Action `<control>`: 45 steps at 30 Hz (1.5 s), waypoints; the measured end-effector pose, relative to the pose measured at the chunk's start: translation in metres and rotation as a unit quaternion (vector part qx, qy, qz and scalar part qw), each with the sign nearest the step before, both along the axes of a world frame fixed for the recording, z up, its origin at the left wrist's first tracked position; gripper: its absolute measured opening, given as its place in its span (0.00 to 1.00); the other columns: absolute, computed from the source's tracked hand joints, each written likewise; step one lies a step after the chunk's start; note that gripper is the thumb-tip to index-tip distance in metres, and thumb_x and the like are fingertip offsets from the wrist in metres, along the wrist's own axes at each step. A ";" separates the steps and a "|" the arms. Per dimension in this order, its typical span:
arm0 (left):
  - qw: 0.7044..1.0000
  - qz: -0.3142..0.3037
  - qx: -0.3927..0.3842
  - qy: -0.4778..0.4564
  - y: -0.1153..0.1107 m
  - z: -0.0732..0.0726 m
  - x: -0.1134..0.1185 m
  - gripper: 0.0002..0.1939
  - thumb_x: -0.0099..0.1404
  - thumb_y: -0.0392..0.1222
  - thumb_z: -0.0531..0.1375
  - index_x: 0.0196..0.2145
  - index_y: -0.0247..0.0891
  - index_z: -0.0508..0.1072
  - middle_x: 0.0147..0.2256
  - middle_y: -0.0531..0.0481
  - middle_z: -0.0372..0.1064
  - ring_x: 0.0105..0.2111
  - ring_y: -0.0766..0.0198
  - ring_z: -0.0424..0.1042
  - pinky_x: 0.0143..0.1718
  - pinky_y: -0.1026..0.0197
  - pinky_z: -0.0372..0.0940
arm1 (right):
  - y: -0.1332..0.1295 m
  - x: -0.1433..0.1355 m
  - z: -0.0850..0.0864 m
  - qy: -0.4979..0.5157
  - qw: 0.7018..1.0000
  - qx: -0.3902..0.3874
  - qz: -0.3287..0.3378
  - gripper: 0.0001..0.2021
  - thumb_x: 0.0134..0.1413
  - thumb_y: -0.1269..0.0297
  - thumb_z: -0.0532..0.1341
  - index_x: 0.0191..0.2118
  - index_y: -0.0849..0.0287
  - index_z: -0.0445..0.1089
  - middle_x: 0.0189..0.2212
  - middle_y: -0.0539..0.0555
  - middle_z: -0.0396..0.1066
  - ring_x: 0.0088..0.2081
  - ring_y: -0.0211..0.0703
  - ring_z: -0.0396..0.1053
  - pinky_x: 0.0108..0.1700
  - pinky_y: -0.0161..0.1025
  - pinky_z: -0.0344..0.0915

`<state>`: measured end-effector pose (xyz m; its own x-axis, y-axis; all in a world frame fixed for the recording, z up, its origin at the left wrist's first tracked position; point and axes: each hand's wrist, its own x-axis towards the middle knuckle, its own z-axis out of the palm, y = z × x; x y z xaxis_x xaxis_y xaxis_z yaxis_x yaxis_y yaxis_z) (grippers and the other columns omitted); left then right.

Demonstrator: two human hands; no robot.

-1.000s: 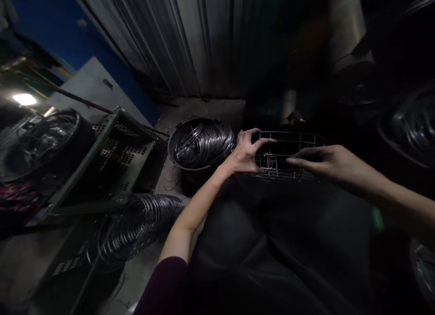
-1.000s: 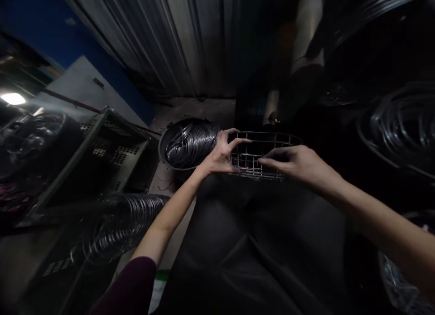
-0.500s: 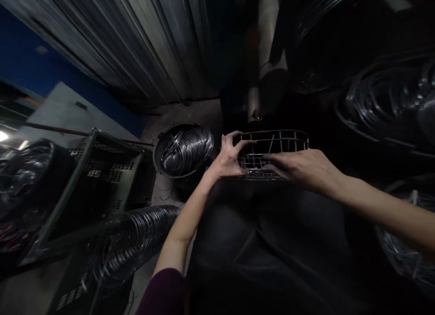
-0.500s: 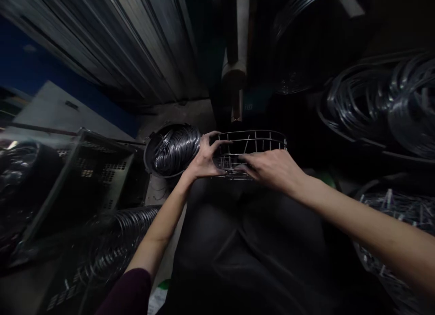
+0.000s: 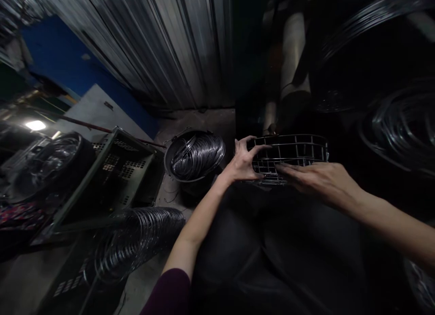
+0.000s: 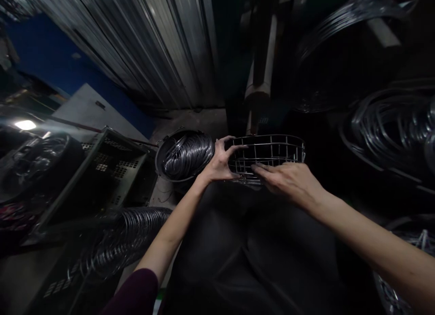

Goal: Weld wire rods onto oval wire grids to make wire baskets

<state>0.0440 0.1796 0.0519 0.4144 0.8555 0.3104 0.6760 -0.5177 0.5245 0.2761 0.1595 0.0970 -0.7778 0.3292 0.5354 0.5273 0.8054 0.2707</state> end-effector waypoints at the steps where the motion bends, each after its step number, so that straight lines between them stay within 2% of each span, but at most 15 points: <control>1: 1.000 0.002 -0.002 0.003 0.001 -0.001 0.001 0.43 0.41 0.48 0.73 0.55 0.41 0.68 0.58 0.36 0.47 0.63 0.42 0.47 0.65 0.32 0.38 | 0.001 0.000 0.000 -0.002 1.000 0.002 -0.001 0.21 0.68 0.73 0.45 0.41 0.61 0.76 0.35 0.46 0.74 0.20 0.35 0.65 0.18 0.34 0.58; 5: 1.000 0.005 -0.005 0.005 -0.003 -0.001 0.001 0.44 0.42 0.47 0.74 0.57 0.38 0.67 0.58 0.33 0.45 0.63 0.41 0.47 0.65 0.32 0.38 | 0.001 0.000 0.001 -0.005 1.000 0.008 0.001 0.24 0.68 0.73 0.43 0.40 0.61 0.77 0.35 0.45 0.74 0.18 0.34 0.63 0.17 0.33 0.57; 10: 1.000 0.003 -0.021 0.014 -0.009 0.007 -0.002 0.45 0.42 0.49 0.74 0.58 0.39 0.67 0.59 0.33 0.46 0.64 0.41 0.46 0.65 0.32 0.38 | -0.002 -0.003 0.006 0.004 1.000 0.003 0.014 0.25 0.69 0.73 0.42 0.41 0.60 0.77 0.34 0.46 0.74 0.19 0.33 0.63 0.17 0.33 0.57; 16: 1.000 0.002 -0.013 0.007 0.009 0.010 -0.003 0.46 0.42 0.47 0.74 0.58 0.39 0.66 0.59 0.34 0.45 0.64 0.42 0.45 0.65 0.32 0.36 | 0.009 -0.003 0.011 -0.008 1.000 0.025 -0.010 0.24 0.69 0.72 0.42 0.40 0.61 0.77 0.33 0.47 0.74 0.18 0.35 0.64 0.15 0.33 0.55; 21: 1.000 0.004 0.007 0.016 0.024 0.011 -0.004 0.45 0.42 0.48 0.74 0.58 0.40 0.67 0.59 0.34 0.47 0.64 0.44 0.46 0.65 0.33 0.40 | 0.020 -0.006 0.015 -0.016 0.999 0.031 -0.008 0.23 0.68 0.72 0.43 0.40 0.61 0.77 0.35 0.47 0.74 0.18 0.35 0.65 0.14 0.33 0.54; 26: 1.000 -0.004 0.002 0.023 0.032 0.012 -0.007 0.44 0.43 0.47 0.73 0.58 0.37 0.67 0.58 0.32 0.48 0.62 0.42 0.48 0.65 0.33 0.40 | 0.028 -0.006 0.010 -0.018 1.000 0.025 -0.008 0.23 0.67 0.71 0.43 0.41 0.60 0.77 0.33 0.48 0.74 0.19 0.36 0.65 0.15 0.33 0.51; 28: 1.000 -0.014 -0.005 0.017 0.033 0.011 -0.009 0.45 0.43 0.48 0.73 0.58 0.37 0.67 0.58 0.33 0.48 0.62 0.43 0.49 0.65 0.34 0.42 | 0.030 -0.003 0.006 -0.026 0.999 0.011 -0.027 0.22 0.66 0.71 0.45 0.43 0.57 0.77 0.30 0.48 0.74 0.18 0.37 0.65 0.16 0.33 0.50; 30: 1.000 -0.023 -0.002 0.007 0.033 0.009 -0.010 0.45 0.44 0.49 0.73 0.58 0.38 0.67 0.58 0.35 0.49 0.61 0.45 0.50 0.65 0.36 0.44 | 0.030 -0.001 0.003 -0.052 0.996 -0.028 -0.072 0.19 0.63 0.69 0.49 0.47 0.53 0.77 0.30 0.48 0.74 0.19 0.38 0.65 0.18 0.33 0.49; 33: 1.000 -0.024 0.003 -0.006 0.033 0.009 -0.011 0.43 0.43 0.48 0.73 0.57 0.39 0.67 0.57 0.36 0.50 0.61 0.44 0.50 0.65 0.38 0.47 | 0.026 -0.001 0.006 -0.112 0.974 -0.130 -0.146 0.19 0.59 0.68 0.54 0.52 0.49 0.74 0.38 0.49 0.74 0.25 0.39 0.70 0.21 0.33 0.49; 35: 1.000 -0.022 -0.005 -0.013 0.035 0.009 -0.011 0.43 0.42 0.47 0.73 0.56 0.40 0.68 0.57 0.36 0.50 0.60 0.43 0.51 0.63 0.39 0.50 | 0.024 -0.004 0.009 -0.133 0.960 -0.177 -0.173 0.20 0.58 0.69 0.55 0.54 0.47 0.73 0.41 0.48 0.73 0.28 0.40 0.71 0.22 0.32 0.49; 40: 1.000 -0.024 -0.003 -0.020 0.041 0.011 -0.014 0.42 0.39 0.44 0.74 0.54 0.40 0.70 0.56 0.38 0.51 0.60 0.45 0.51 0.63 0.42 0.53 | 0.025 -0.010 0.013 -0.130 0.955 -0.177 -0.201 0.20 0.57 0.71 0.58 0.54 0.47 0.73 0.34 0.50 0.74 0.27 0.41 0.71 0.22 0.31 0.44; 45: 0.999 -0.003 -0.028 -0.021 0.048 0.013 -0.014 0.43 0.41 0.44 0.74 0.56 0.40 0.69 0.57 0.38 0.50 0.60 0.45 0.52 0.64 0.43 0.53 | 0.034 -0.011 0.011 -0.113 0.953 -0.184 -0.213 0.18 0.59 0.69 0.59 0.54 0.46 0.73 0.35 0.50 0.74 0.28 0.41 0.72 0.23 0.32 0.44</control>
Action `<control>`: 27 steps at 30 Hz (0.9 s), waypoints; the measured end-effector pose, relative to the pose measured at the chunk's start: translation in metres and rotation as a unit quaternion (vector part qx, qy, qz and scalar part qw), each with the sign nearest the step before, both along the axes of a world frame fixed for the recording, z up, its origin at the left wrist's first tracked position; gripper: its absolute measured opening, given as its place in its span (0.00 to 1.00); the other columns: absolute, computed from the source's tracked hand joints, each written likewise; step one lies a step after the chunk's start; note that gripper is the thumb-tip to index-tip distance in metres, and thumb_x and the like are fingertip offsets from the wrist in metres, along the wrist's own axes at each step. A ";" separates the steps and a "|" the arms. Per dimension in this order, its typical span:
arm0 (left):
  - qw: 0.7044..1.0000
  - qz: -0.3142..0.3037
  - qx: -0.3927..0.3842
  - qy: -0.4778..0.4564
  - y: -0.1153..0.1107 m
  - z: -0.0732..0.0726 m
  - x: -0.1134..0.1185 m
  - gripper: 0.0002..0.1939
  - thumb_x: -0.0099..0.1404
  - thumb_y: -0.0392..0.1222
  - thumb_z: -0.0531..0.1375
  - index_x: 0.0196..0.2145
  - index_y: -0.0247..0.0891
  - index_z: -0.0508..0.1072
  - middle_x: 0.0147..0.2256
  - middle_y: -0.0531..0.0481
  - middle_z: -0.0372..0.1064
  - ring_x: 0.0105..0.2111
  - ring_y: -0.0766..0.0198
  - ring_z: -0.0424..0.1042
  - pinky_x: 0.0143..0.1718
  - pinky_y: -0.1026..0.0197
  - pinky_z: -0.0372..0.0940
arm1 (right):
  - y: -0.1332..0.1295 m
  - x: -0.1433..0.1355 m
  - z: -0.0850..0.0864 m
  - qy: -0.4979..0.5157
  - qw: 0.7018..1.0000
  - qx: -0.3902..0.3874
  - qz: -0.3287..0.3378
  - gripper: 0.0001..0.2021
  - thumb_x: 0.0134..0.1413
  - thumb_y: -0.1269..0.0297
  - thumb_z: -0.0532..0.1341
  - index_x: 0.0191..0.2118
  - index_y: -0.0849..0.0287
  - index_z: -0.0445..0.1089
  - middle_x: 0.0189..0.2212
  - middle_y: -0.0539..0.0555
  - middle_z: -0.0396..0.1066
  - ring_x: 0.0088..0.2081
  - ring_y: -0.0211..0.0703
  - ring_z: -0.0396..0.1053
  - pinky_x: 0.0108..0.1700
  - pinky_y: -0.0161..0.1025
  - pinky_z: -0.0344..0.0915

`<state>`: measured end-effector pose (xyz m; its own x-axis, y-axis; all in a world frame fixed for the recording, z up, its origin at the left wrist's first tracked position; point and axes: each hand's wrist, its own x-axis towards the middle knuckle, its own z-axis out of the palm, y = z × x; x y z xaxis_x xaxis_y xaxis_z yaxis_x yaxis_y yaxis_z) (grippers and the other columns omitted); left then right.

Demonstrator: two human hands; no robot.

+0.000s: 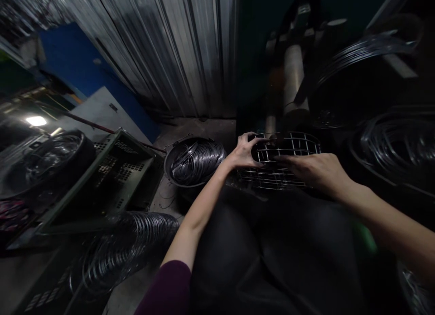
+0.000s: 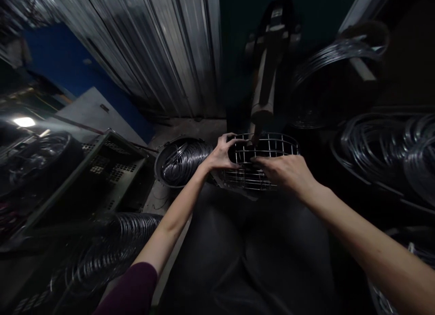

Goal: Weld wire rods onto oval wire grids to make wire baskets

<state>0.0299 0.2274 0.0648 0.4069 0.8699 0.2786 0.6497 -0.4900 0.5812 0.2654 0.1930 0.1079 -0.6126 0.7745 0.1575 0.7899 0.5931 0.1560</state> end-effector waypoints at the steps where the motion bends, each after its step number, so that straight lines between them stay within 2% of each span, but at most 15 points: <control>1: 1.000 0.001 0.000 0.001 0.003 0.000 0.000 0.42 0.41 0.44 0.74 0.55 0.39 0.69 0.57 0.38 0.51 0.61 0.45 0.52 0.64 0.43 0.53 | 0.002 0.000 0.000 -0.004 1.000 -0.007 -0.012 0.18 0.60 0.68 0.60 0.54 0.46 0.72 0.35 0.50 0.74 0.29 0.41 0.72 0.24 0.32 0.44; 5: 1.000 0.010 0.012 0.007 0.014 -0.001 0.001 0.43 0.40 0.44 0.74 0.55 0.38 0.69 0.57 0.36 0.51 0.61 0.44 0.51 0.64 0.43 0.51 | 0.010 -0.004 0.001 -0.012 0.999 -0.019 -0.047 0.17 0.62 0.66 0.59 0.55 0.45 0.72 0.34 0.50 0.74 0.30 0.42 0.72 0.25 0.33 0.46; 10: 1.000 0.014 0.027 0.008 0.023 -0.004 0.000 0.42 0.41 0.46 0.73 0.55 0.38 0.69 0.57 0.37 0.51 0.61 0.45 0.51 0.64 0.43 0.50 | 0.017 -0.004 -0.001 0.013 1.000 0.007 -0.022 0.16 0.60 0.66 0.59 0.52 0.46 0.74 0.33 0.51 0.74 0.27 0.40 0.70 0.24 0.33 0.46; 16: 0.999 0.007 0.035 0.001 0.026 -0.009 0.001 0.46 0.42 0.50 0.73 0.58 0.37 0.66 0.57 0.35 0.51 0.62 0.45 0.50 0.64 0.43 0.50 | 0.011 0.004 -0.009 0.046 0.997 0.042 -0.041 0.16 0.63 0.63 0.59 0.54 0.44 0.72 0.36 0.50 0.74 0.30 0.39 0.70 0.25 0.32 0.44; 21: 0.999 -0.001 0.024 -0.024 0.030 -0.008 0.000 0.51 0.41 0.48 0.73 0.61 0.31 0.63 0.57 0.34 0.50 0.61 0.45 0.50 0.65 0.45 0.50 | 0.008 0.008 -0.012 0.080 0.990 0.070 -0.095 0.10 0.61 0.62 0.61 0.46 0.51 0.77 0.45 0.49 0.71 0.28 0.33 0.64 0.23 0.29 0.44; 24: 1.000 0.012 0.014 -0.019 0.038 -0.005 -0.001 0.52 0.41 0.45 0.72 0.63 0.32 0.60 0.57 0.35 0.51 0.61 0.46 0.51 0.64 0.46 0.51 | 0.016 0.004 -0.008 0.072 0.988 0.059 -0.121 0.11 0.63 0.60 0.59 0.47 0.52 0.76 0.47 0.51 0.68 0.27 0.31 0.59 0.23 0.29 0.44; 27: 0.999 0.042 0.004 -0.005 0.048 -0.003 -0.002 0.57 0.41 0.44 0.73 0.66 0.35 0.54 0.57 0.37 0.52 0.60 0.47 0.52 0.63 0.45 0.52 | 0.027 0.000 -0.004 0.078 0.988 0.064 -0.119 0.14 0.66 0.59 0.55 0.48 0.54 0.75 0.48 0.53 0.66 0.26 0.31 0.55 0.23 0.30 0.43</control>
<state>0.0278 0.2759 0.0617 0.3294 0.8987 0.2896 0.6836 -0.4386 0.5834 0.2655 0.2200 0.1036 -0.3756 0.8619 0.3406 0.9252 0.3703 0.0832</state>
